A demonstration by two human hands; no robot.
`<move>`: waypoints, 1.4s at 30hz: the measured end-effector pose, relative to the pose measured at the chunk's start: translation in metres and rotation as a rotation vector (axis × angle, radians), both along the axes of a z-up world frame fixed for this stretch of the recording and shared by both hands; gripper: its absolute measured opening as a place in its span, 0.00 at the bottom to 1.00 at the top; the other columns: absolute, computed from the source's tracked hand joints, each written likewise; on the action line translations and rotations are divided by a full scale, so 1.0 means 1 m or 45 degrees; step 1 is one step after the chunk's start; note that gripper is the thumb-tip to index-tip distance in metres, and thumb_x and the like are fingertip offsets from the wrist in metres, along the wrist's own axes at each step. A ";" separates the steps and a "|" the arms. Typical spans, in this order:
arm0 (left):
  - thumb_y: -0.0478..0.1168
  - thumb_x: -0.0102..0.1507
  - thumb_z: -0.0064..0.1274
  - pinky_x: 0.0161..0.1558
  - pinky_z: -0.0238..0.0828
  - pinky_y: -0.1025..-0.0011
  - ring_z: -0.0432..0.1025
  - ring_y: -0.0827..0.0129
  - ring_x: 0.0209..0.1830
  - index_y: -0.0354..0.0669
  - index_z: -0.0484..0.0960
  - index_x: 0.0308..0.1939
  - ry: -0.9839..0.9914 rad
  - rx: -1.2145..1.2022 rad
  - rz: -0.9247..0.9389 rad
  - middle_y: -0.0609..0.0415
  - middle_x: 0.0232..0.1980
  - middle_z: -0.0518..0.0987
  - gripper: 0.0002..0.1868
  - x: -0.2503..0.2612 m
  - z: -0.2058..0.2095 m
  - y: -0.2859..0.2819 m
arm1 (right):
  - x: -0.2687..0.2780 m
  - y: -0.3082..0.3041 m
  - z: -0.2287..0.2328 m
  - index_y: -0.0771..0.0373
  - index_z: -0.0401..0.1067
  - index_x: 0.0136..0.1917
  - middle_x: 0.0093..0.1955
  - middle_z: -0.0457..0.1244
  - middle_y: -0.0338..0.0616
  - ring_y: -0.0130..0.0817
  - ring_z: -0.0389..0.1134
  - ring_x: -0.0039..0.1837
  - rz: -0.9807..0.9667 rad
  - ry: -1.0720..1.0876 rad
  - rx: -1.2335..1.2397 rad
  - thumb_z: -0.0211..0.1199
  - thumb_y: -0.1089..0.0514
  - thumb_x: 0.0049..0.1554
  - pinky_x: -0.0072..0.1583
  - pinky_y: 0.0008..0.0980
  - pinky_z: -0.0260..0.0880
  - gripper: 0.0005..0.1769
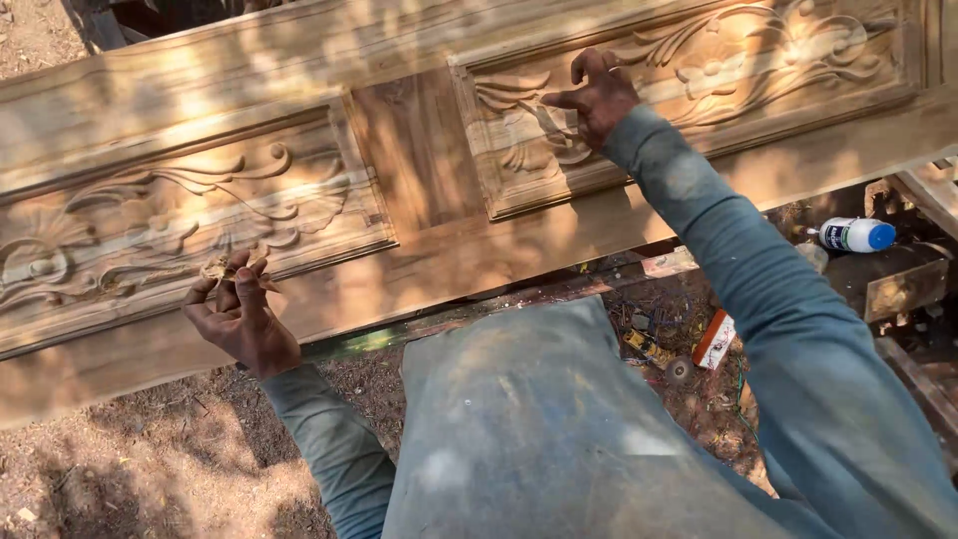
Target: The person is sanding a carved wooden door panel using a small piece of sandpaper.
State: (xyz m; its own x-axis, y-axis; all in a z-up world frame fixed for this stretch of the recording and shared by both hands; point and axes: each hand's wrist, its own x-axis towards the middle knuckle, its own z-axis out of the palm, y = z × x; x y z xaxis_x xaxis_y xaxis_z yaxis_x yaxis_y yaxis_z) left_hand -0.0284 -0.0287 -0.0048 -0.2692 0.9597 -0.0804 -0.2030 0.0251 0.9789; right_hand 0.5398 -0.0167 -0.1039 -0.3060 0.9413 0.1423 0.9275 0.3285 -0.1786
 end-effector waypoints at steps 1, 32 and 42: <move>0.33 0.72 0.60 0.62 0.80 0.63 0.80 0.58 0.56 0.43 0.61 0.63 -0.004 -0.014 -0.018 0.37 0.59 0.82 0.23 0.001 -0.001 0.002 | -0.003 -0.003 -0.004 0.41 0.82 0.64 0.60 0.53 0.49 0.49 0.56 0.61 0.020 0.024 0.067 0.69 0.58 0.50 0.61 0.48 0.62 0.27; 0.26 0.59 0.67 0.67 0.76 0.63 0.74 0.66 0.61 0.34 0.72 0.62 -0.181 -0.212 -1.560 0.50 0.60 0.76 0.29 0.286 0.031 -0.020 | -0.108 -0.202 0.161 0.60 0.74 0.66 0.47 0.64 0.41 0.28 0.67 0.49 -1.020 1.320 -0.112 0.56 0.62 0.65 0.53 0.27 0.68 0.17; 0.24 0.60 0.67 0.63 0.76 0.67 0.74 0.70 0.60 0.34 0.73 0.62 -0.249 -0.185 -1.275 0.49 0.60 0.77 0.28 0.391 0.031 -0.063 | -0.023 -0.209 0.189 0.66 0.72 0.69 0.52 0.61 0.40 0.25 0.61 0.49 -0.790 1.679 -0.187 0.54 0.62 0.68 0.53 0.25 0.65 0.18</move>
